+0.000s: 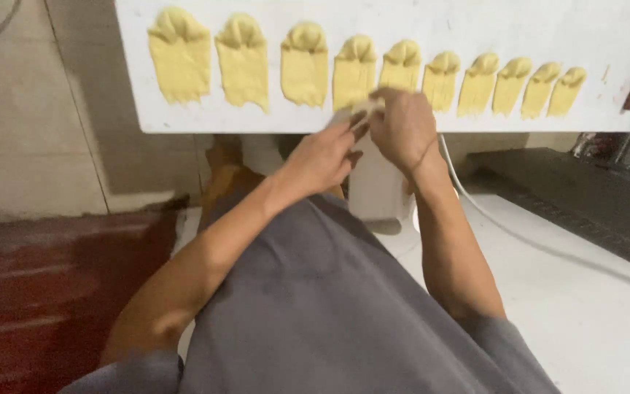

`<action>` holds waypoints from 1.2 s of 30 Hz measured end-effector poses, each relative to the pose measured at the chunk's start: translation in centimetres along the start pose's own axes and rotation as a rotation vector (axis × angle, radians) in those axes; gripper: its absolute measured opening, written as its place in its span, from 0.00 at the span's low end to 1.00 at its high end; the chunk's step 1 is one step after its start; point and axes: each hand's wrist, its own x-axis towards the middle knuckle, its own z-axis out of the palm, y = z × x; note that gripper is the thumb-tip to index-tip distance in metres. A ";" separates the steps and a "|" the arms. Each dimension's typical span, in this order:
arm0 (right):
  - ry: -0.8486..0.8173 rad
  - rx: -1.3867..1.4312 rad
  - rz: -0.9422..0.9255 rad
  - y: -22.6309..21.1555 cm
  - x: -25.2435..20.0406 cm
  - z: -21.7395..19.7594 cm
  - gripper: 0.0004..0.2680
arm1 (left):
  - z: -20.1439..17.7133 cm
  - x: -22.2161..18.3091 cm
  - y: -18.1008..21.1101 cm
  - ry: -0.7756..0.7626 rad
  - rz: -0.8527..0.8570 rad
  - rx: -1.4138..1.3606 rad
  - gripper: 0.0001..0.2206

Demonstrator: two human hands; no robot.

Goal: Applying chocolate filling to dough strips and rolling them into individual pastry rolls on a bakery workbench.

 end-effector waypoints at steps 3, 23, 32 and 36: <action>-0.210 0.092 0.213 -1.5 0.7 -1.0 0.14 | -0.7 -0.3 -0.2 0.014 0.002 -0.029 0.22; 0.131 0.048 -0.078 -3.8 3.6 1.6 0.13 | -3.3 -2.2 -2.2 0.076 -0.178 -0.063 0.21; 0.070 0.016 -0.106 -5.5 4.1 1.8 0.13 | -3.8 -3.6 -3.0 0.110 -0.190 -0.106 0.20; 0.010 -0.087 -0.047 -4.6 3.3 3.1 0.12 | -3.7 -3.4 -4.1 0.200 -0.059 -0.095 0.17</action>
